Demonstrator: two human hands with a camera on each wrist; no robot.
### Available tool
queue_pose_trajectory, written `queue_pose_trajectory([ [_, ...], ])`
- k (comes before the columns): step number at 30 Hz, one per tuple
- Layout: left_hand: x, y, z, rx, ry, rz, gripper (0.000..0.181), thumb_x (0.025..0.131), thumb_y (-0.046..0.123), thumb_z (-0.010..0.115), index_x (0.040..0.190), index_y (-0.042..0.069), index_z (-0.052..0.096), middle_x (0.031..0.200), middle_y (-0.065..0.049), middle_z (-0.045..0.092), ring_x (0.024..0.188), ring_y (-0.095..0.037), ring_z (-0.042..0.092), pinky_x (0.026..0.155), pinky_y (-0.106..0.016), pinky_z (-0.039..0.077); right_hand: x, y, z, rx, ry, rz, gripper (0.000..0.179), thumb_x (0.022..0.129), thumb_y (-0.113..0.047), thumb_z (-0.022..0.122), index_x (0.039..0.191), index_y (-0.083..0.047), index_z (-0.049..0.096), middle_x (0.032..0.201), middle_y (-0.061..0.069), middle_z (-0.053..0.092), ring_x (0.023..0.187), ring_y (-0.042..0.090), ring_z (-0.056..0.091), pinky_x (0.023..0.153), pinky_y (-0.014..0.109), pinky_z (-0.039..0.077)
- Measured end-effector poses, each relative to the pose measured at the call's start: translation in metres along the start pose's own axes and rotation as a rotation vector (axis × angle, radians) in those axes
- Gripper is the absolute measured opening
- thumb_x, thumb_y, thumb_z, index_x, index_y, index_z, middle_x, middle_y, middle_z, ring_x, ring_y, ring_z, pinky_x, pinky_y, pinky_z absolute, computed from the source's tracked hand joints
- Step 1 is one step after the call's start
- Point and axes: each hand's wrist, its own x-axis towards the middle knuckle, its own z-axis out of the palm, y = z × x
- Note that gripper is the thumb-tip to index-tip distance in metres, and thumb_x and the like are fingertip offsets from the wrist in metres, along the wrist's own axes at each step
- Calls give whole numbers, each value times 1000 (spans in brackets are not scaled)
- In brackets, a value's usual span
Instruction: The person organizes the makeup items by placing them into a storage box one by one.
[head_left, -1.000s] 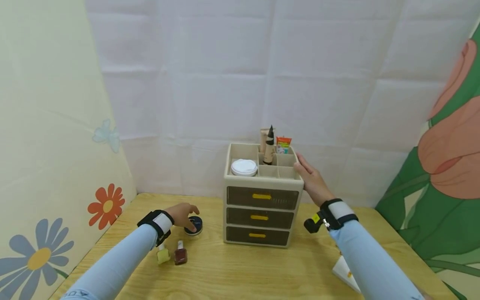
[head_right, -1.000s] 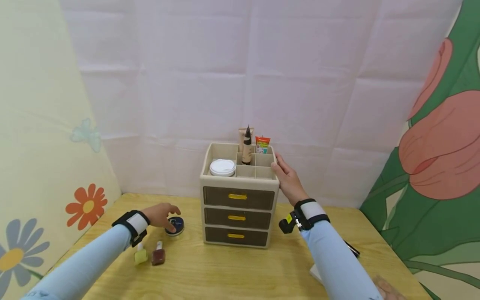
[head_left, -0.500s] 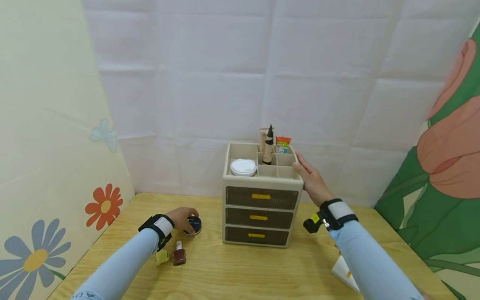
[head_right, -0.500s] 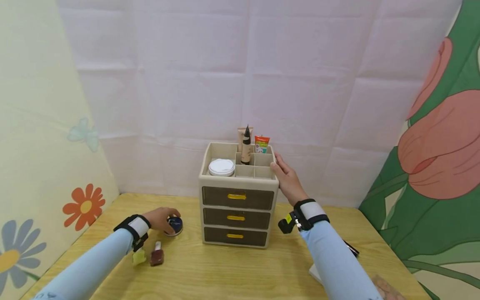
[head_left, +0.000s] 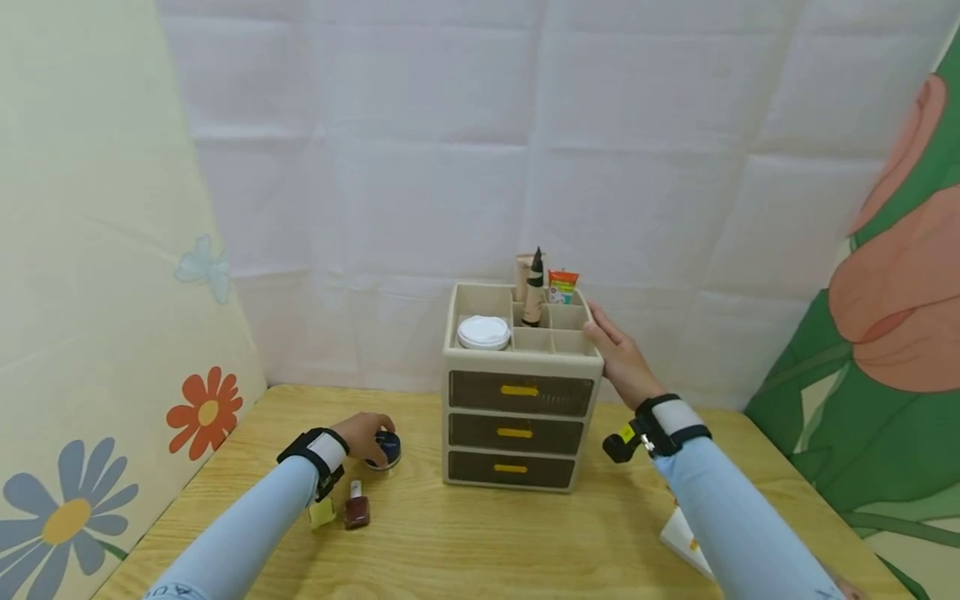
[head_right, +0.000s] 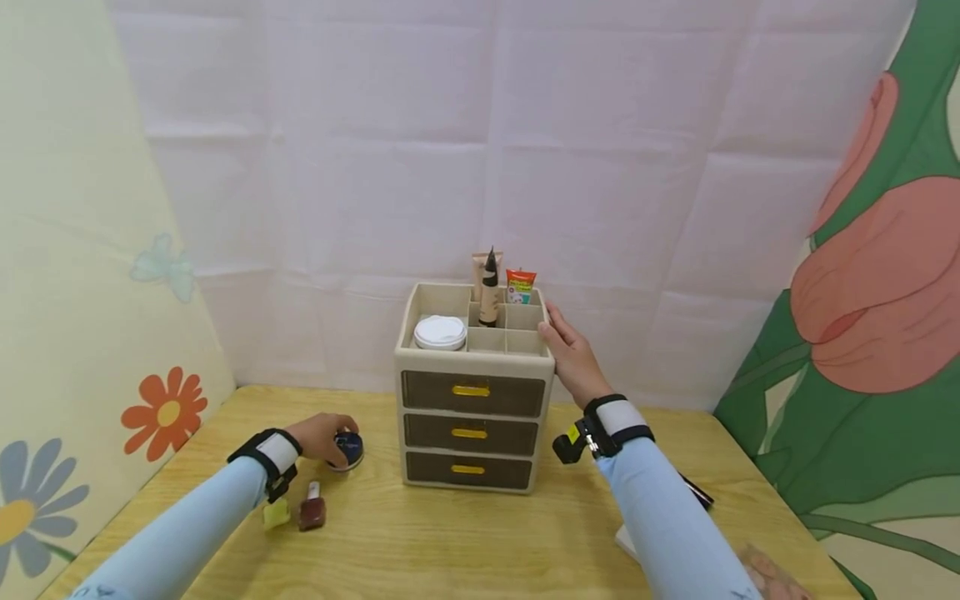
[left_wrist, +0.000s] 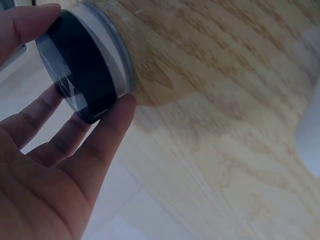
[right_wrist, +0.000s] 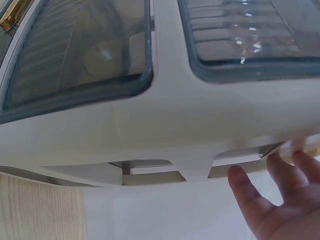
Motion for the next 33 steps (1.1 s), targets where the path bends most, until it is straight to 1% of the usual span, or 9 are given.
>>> queue_pose_trajectory([
  [3,-2,4,-2,-4,-2,-9,51,73,12,84,119,6,62,112,-16,61,99,-29,59,81,-44,52,0,0,0,10,-2,-4,66,102,-48,38,157,-28,7,161,5,9,138,35,30,102,54,38],
  [8,-8,11,-9,-16,-2,-12,49,72,13,84,116,7,63,104,-13,62,92,-25,59,77,-41,53,1,1,2,18,-6,-11,65,103,-46,38,157,-25,7,162,5,8,139,34,28,102,53,39],
  [12,-13,16,-20,-18,7,21,50,73,14,84,118,6,62,102,-13,63,89,-24,60,74,-39,53,1,1,2,12,1,-10,65,103,-45,38,157,-24,7,161,6,8,139,35,27,101,53,39],
  [16,-18,22,-36,-12,4,60,51,74,14,83,119,5,61,103,-13,64,88,-23,61,73,-37,53,1,1,1,0,3,-8,66,103,-47,38,157,-25,8,161,8,10,137,36,30,99,49,42],
  [19,-24,31,-51,-14,-4,69,51,74,15,83,119,5,60,104,-13,63,90,-23,61,75,-37,53,0,0,-1,-13,7,1,67,102,-50,38,157,-27,8,161,8,12,135,36,33,97,45,45],
  [21,-29,38,-62,-2,-10,87,52,75,15,83,120,4,60,104,-14,63,90,-24,61,76,-37,54,0,-1,-2,-18,8,6,67,102,-51,37,157,-28,8,161,9,13,133,37,35,97,46,44],
  [25,-37,50,-84,48,-1,124,52,75,17,82,120,4,59,106,-15,63,90,-24,61,75,-37,54,1,-2,-2,-21,4,11,67,101,-52,37,157,-29,7,161,7,11,136,38,32,101,53,40],
  [29,-44,60,-102,60,-9,152,50,75,16,81,118,6,59,107,-14,62,88,-21,60,73,-34,54,1,-2,-2,-19,-8,8,66,102,-51,37,157,-30,6,161,6,9,137,37,30,101,54,39],
  [33,-53,76,-118,82,-34,185,48,75,15,80,117,6,58,107,-13,62,87,-20,61,72,-33,54,1,0,-1,-19,-9,10,67,102,-51,37,157,-29,7,161,6,9,136,37,32,100,53,40],
])
